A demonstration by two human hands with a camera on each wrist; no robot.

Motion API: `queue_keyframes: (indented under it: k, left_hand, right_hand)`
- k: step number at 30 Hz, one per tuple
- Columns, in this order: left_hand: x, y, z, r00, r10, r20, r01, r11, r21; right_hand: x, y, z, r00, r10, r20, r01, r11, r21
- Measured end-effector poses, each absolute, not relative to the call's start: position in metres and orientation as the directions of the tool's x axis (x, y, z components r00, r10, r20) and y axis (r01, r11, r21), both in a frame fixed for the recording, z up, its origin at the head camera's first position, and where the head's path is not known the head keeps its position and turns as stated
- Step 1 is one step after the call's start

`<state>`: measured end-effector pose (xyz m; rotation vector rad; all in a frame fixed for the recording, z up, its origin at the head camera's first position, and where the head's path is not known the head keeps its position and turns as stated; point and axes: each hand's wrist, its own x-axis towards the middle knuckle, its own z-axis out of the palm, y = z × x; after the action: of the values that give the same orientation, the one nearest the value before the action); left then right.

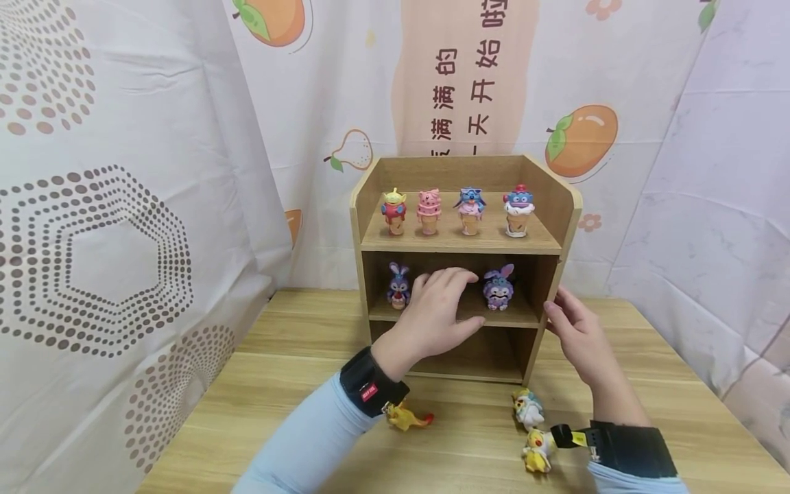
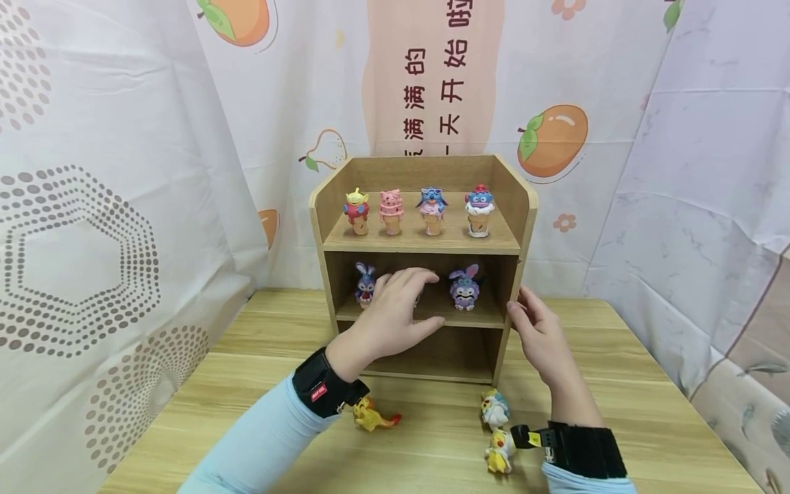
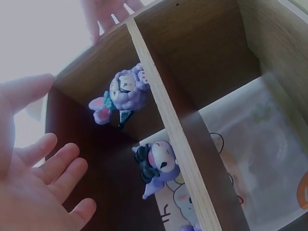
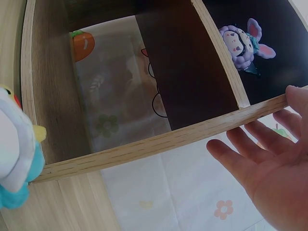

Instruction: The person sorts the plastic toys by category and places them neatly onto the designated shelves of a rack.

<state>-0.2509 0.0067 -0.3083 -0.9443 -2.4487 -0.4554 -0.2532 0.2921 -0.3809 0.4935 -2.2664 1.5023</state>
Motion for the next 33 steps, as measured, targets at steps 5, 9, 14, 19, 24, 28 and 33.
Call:
queue_keyframes:
  k: [5, 9, 14, 19, 24, 28, 33]
  left_hand:
    - [-0.242, -0.007, -0.315, -0.641, 0.550, 0.536, 0.714, 0.683, 0.154]
    - [-0.236, -0.017, -0.320, -0.650, 0.558, 0.516, 0.712, 0.685, 0.157]
    - [-0.230, -0.029, -0.327, -0.662, 0.566, 0.491, 0.712, 0.679, 0.177]
    - [-0.228, -0.039, -0.334, -0.671, 0.568, 0.477, 0.712, 0.673, 0.199]
    - [-0.228, -0.048, -0.341, -0.663, 0.581, 0.472, 0.716, 0.676, 0.174]
    - [-0.228, -0.056, -0.346, -0.656, 0.594, 0.465, 0.722, 0.674, 0.158]
    - [-0.227, -0.066, -0.352, -0.652, 0.613, 0.445, 0.732, 0.662, 0.161]
  right_hand:
    - [-0.253, 0.292, -0.382, -0.870, -0.083, 0.486, -0.480, 0.367, -0.797]
    - [-0.253, 0.291, -0.382, -0.871, -0.083, 0.484, -0.478, 0.370, -0.797]
    - [-0.254, 0.291, -0.382, -0.872, -0.083, 0.483, -0.477, 0.372, -0.797]
    - [-0.254, 0.291, -0.382, -0.872, -0.082, 0.483, -0.477, 0.373, -0.796]
    - [-0.255, 0.292, -0.381, -0.871, -0.084, 0.484, -0.478, 0.373, -0.795]
    - [-0.254, 0.292, -0.381, -0.871, -0.085, 0.485, -0.479, 0.372, -0.795]
    - [-0.254, 0.292, -0.381, -0.878, -0.071, 0.474, -0.465, 0.361, -0.808]
